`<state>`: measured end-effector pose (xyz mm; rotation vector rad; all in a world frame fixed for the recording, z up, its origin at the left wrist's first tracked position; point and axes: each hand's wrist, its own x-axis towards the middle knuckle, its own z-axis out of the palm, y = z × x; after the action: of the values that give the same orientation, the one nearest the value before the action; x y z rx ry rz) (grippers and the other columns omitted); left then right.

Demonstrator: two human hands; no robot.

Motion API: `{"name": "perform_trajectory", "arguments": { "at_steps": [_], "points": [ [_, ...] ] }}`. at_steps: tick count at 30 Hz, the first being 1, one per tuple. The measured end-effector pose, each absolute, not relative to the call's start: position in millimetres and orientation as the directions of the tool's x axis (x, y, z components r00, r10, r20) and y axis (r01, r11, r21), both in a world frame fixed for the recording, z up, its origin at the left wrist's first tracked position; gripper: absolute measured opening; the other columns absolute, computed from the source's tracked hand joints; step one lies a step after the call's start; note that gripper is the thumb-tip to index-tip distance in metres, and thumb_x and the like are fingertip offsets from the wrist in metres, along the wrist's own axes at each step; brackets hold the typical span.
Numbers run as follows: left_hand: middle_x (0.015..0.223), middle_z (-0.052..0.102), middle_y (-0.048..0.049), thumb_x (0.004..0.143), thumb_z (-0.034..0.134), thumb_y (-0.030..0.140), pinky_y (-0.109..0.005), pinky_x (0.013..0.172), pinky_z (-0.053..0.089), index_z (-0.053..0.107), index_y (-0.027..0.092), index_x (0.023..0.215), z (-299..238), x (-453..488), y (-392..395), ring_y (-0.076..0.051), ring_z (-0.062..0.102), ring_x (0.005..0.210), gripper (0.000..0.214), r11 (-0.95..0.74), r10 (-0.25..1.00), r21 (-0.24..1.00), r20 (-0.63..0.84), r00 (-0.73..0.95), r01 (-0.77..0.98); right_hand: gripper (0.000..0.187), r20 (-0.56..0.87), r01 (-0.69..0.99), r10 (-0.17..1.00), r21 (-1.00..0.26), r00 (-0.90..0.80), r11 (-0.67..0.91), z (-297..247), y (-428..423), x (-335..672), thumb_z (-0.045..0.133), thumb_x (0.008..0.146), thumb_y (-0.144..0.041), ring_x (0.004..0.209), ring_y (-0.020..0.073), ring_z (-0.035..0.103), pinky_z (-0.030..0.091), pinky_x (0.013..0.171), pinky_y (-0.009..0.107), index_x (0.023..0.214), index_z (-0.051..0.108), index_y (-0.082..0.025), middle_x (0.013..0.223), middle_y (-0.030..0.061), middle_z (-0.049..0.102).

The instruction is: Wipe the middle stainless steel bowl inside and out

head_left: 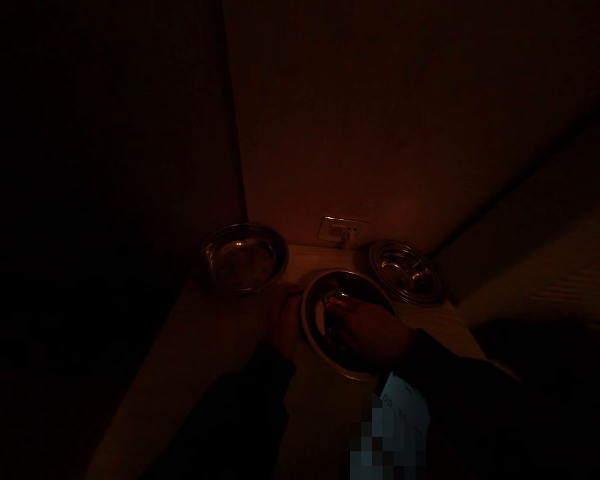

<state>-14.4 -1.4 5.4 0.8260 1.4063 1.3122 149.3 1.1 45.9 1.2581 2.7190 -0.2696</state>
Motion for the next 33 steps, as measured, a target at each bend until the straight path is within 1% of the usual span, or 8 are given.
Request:
{"name": "perform_trajectory", "arguments": {
  "at_steps": [3, 7, 12, 15, 19, 25, 28, 33],
  "points": [
    [0.081, 0.069, -0.0043, 0.074, 0.050, 0.032, -0.034, 0.080, 0.047, 0.065, 0.019, 0.073, 3, -20, 3, -0.021, 0.062, 0.084, 0.020, 0.152, 0.939, 0.983, -0.177, -0.294, -0.104, 0.035, -0.192, 0.727, 0.702, -0.146, -0.686, 0.671, 47, 5, 153, 0.044, 0.090, -0.018, 0.118, 0.0238, 0.056, 0.045, 0.098, 0.036, 0.122, 0.057, -0.013, 0.131, 0.0144, 0.057],
    [0.083, 0.070, -0.0058, 0.076, 0.050, 0.038, -0.035, 0.084, 0.045, 0.066, 0.017, 0.077, 0, -18, 4, -0.022, 0.062, 0.086, 0.026, 0.121, 0.953, 0.993, -0.121, -0.276, -0.017, 0.039, -0.159, 0.637, 0.619, -0.259, -0.769, 0.726, 46, 6, 153, 0.045, 0.087, -0.013, 0.123, 0.0228, 0.052, 0.041, 0.103, 0.039, 0.124, 0.057, -0.014, 0.131, 0.0132, 0.057],
    [0.116, 0.067, -0.0102, 0.077, 0.052, 0.034, -0.038, 0.099, 0.041, 0.066, 0.016, 0.101, 3, -14, -1, -0.025, 0.058, 0.111, 0.033, 0.122, 0.974, 0.992, -0.128, -0.187, -0.041, 0.042, -0.120, 0.524, 0.517, -0.346, -0.847, 0.778, 44, 0, 143, 0.047, 0.085, -0.012, 0.126, 0.0224, 0.049, 0.039, 0.105, 0.040, 0.125, 0.057, -0.017, 0.134, 0.0119, 0.055],
    [0.133, 0.058, -0.0080, 0.079, 0.052, 0.031, -0.035, 0.108, 0.034, 0.063, 0.018, 0.113, 6, -13, -4, -0.023, 0.049, 0.127, 0.038, 0.141, 0.981, 0.986, -0.150, -0.122, -0.086, 0.043, -0.132, 0.542, 0.530, -0.315, -0.838, 0.779, 44, -6, 138, 0.048, 0.085, -0.013, 0.125, 0.0251, 0.049, 0.041, 0.104, 0.042, 0.127, 0.055, -0.014, 0.137, 0.0135, 0.053],
    [0.138, 0.054, -0.0075, 0.083, 0.047, 0.028, -0.036, 0.112, 0.029, 0.063, 0.018, 0.114, 2, -12, -7, -0.022, 0.045, 0.132, 0.037, 0.147, 0.977, 0.983, -0.161, -0.138, -0.107, 0.039, -0.181, 0.623, 0.596, -0.223, -0.783, 0.750, 47, -12, 132, 0.049, 0.087, -0.018, 0.124, 0.0272, 0.050, 0.042, 0.102, 0.043, 0.125, 0.057, -0.013, 0.135, 0.0140, 0.054],
    [0.134, 0.057, -0.0094, 0.086, 0.046, 0.031, -0.040, 0.110, 0.033, 0.059, 0.018, 0.120, -2, -5, -11, -0.025, 0.049, 0.127, 0.039, 0.090, 0.982, 0.992, -0.103, -0.156, -0.087, 0.033, -0.221, 0.818, 0.793, -0.046, -0.567, 0.573, 51, -5, 124, 0.041, 0.090, -0.016, 0.100, 0.0290, 0.064, 0.054, 0.078, 0.038, 0.117, 0.060, -0.010, 0.118, 0.0184, 0.063],
    [0.133, 0.057, -0.0098, 0.087, 0.042, 0.030, -0.037, 0.110, 0.033, 0.058, 0.016, 0.121, -1, -1, -12, -0.023, 0.050, 0.126, 0.040, 0.050, 0.985, 0.995, -0.064, -0.161, -0.090, 0.031, -0.204, 0.806, 0.783, -0.067, -0.587, 0.588, 52, -2, 124, 0.041, 0.090, -0.016, 0.105, 0.0268, 0.062, 0.052, 0.081, 0.034, 0.114, 0.062, -0.012, 0.118, 0.0168, 0.064],
    [0.142, 0.049, -0.0086, 0.087, 0.040, 0.026, -0.033, 0.110, 0.032, 0.055, 0.017, 0.124, -3, 0, -13, -0.020, 0.044, 0.132, 0.041, 0.108, 0.962, 0.990, -0.127, -0.241, -0.091, 0.028, -0.233, 0.718, 0.681, -0.148, -0.694, 0.680, 55, -6, 127, 0.050, 0.087, -0.020, 0.109, 0.0211, 0.059, 0.048, 0.089, 0.030, 0.112, 0.064, -0.018, 0.117, 0.0106, 0.065]
  ]
}}
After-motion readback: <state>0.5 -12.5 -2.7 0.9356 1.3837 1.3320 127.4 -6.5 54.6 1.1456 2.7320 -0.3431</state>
